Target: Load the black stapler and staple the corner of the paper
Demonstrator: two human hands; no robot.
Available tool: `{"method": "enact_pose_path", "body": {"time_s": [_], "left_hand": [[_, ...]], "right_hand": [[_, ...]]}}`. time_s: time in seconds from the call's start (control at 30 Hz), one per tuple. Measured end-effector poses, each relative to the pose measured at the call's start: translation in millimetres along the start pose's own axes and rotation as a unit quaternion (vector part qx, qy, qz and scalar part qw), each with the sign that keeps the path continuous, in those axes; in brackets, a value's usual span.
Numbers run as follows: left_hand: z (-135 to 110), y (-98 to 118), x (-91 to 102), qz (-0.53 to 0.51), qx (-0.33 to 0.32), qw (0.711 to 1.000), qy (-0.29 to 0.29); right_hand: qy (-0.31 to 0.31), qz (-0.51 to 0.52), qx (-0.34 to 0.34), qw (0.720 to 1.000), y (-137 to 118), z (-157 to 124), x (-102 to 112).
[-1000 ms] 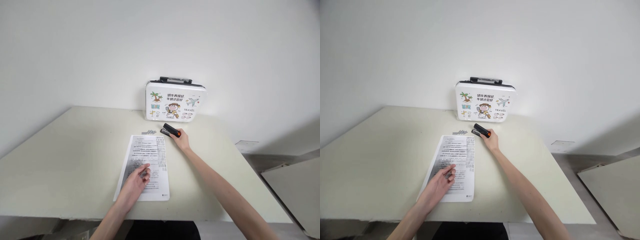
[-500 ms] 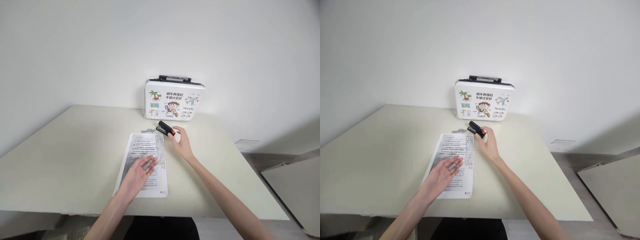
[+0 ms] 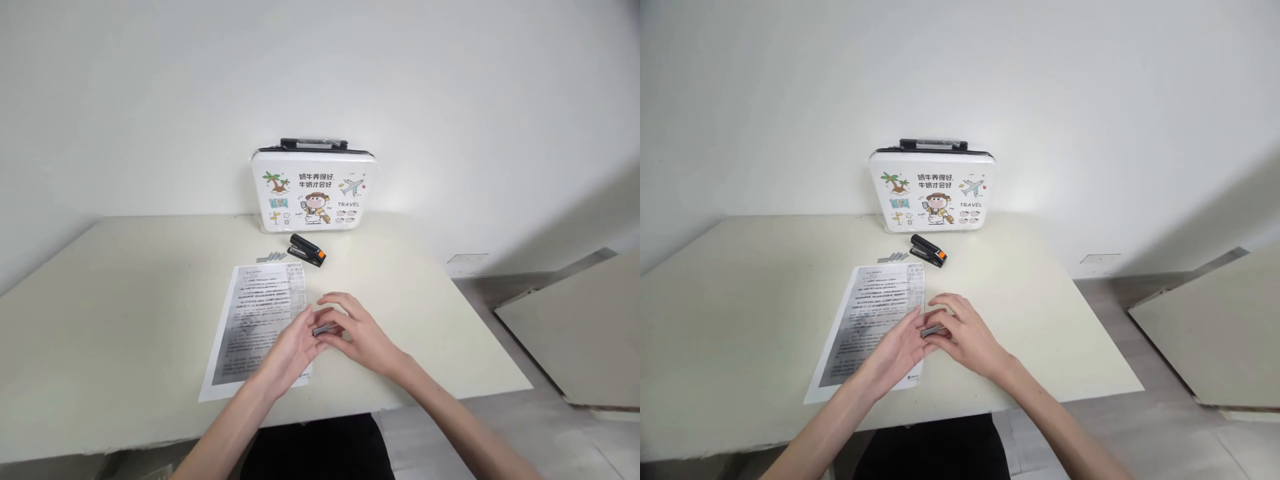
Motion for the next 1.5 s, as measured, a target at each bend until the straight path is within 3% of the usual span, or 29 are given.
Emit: {"method": "enact_pose_path", "body": {"time_s": [0.2,0.6,0.77,0.87,0.93,0.97,1.03,1.1,1.2,1.33,1.5], "left_hand": [[9,-15,-17.8,0.012,0.012,0.999,-0.048],[16,-19,-29.5,0.012,0.001,0.999,-0.045],[17,-25,-15.5,0.028,0.033,0.999,-0.002],[11,-8,6.5,0.121,-0.001,0.992,0.024],[2,16,30.7,0.239,-0.06,0.966,0.08],[-3,31,45.2,0.318,-0.09,0.936,0.124],[-15,57,74.9,0.475,-0.128,0.847,0.203],[-25,77,105.3,0.563,-0.144,0.77,0.264],[-37,93,147.9,0.617,-0.141,0.706,0.319],[-51,98,186.2,0.639,-0.118,0.667,0.363],[-58,95,196.1,0.632,-0.107,0.655,0.4]], "right_hand": [[0.003,0.007,-0.023,1.0,4,-18,12],[0.048,-0.003,0.02,0.999,1,-35,16],[0.048,-0.005,0.021,0.999,7,-44,22],[0.081,-0.034,-0.023,0.996,31,-55,46],[0.12,-0.063,-0.072,0.988,57,-65,72],[0.149,-0.074,-0.101,0.981,72,-71,87],[0.21,-0.094,-0.158,0.96,104,-84,118],[0.246,-0.112,-0.211,0.939,133,-95,144],[0.281,-0.12,-0.275,0.911,169,-108,171],[0.31,-0.131,-0.31,0.889,196,-117,185],[0.328,-0.156,-0.306,0.88,205,-117,184]]}}
Point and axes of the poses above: each hand's wrist, its own z-axis towards the middle knuckle, its own x-axis out of the back of the hand, y = z × x, the point moved 5 cm from there along z, towards the middle knuckle, and after that the axes turned 15 degrees about z, right-handed, at the moved point
